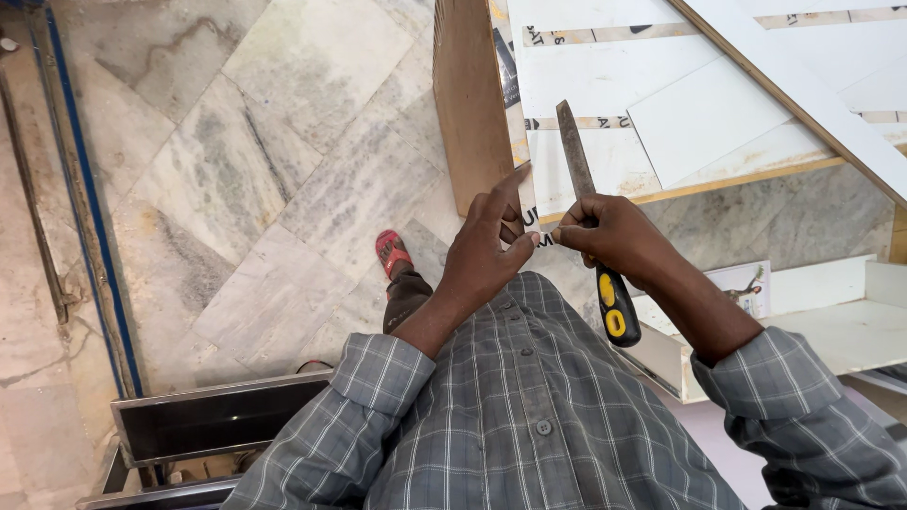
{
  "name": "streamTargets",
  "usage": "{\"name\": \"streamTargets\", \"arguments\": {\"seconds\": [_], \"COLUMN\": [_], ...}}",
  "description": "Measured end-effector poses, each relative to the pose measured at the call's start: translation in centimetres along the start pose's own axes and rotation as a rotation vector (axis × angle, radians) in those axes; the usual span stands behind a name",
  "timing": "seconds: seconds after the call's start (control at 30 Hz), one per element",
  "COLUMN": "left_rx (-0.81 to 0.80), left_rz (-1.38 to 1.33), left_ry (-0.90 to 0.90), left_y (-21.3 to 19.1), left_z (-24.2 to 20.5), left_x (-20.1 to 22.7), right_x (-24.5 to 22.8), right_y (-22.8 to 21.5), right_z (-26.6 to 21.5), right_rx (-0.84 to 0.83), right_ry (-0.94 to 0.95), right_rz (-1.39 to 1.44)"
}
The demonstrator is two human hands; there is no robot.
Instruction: The person uses a metal file to smooth the edge of a white wooden panel, then marks the panel with a pen. The person works in a cluttered room with various tools and materials visible.
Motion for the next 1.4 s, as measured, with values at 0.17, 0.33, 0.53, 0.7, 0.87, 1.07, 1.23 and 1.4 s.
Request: {"name": "streamTargets", "arguments": {"seconds": [0.17,0.33,0.53,0.7,0.87,1.07,1.23,1.4], "left_rx": [-0.009,-0.005,0.001,-0.042,-0.028,-0.026,-0.026,-0.070], "left_rz": [-0.021,-0.011,0.016,-0.039,-0.058,-0.149,-0.194,-0.169], "left_ry": [-0.127,-0.090,-0.051,-0.085,-0.084,-0.077,-0.043,-0.096], "left_y": [0.6,0.8,0.8,1.1,1.1,1.3,1.0,1.2], "left_z": [0.5,0.6,0.4,0.5,0.6,0.4,0.6,0.6], "left_x": [-1.7,-2.3,-2.5,-2.8,-2.9,-2.8,-2.5,-2.9], "right_x": [-3.1,-6.5,-10.3,-12.2,-12.4,-12.2,-11.9,-10.6], "right_y": [-1.2,-3.7,-2.7,-2.0,-1.3,-0.8,-0.2,1.0], "right_z": [-0.6,-3.7,-6.5,-6.7,-6.4,-5.9,-5.9,-4.2], "right_rx": [0.000,-0.117,-0.361,-0.360,-0.394,-0.364,-0.399,-0.395], "right_ry": [-0.031,0.175,0.410,0.521,0.568,0.573,0.561,0.500], "right_rz": [-0.139,-0.350,-0.414,-0.461,-0.480,-0.358,-0.332,-0.343]}}
Point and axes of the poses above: each hand's wrist, its own z-axis towards the middle knuckle, its own y-axis out of the palm, x = y × z, the point moved 8 cm from there along z, towards the middle knuckle, and after that the axes turned 9 degrees about -y, right-handed, at the moved point
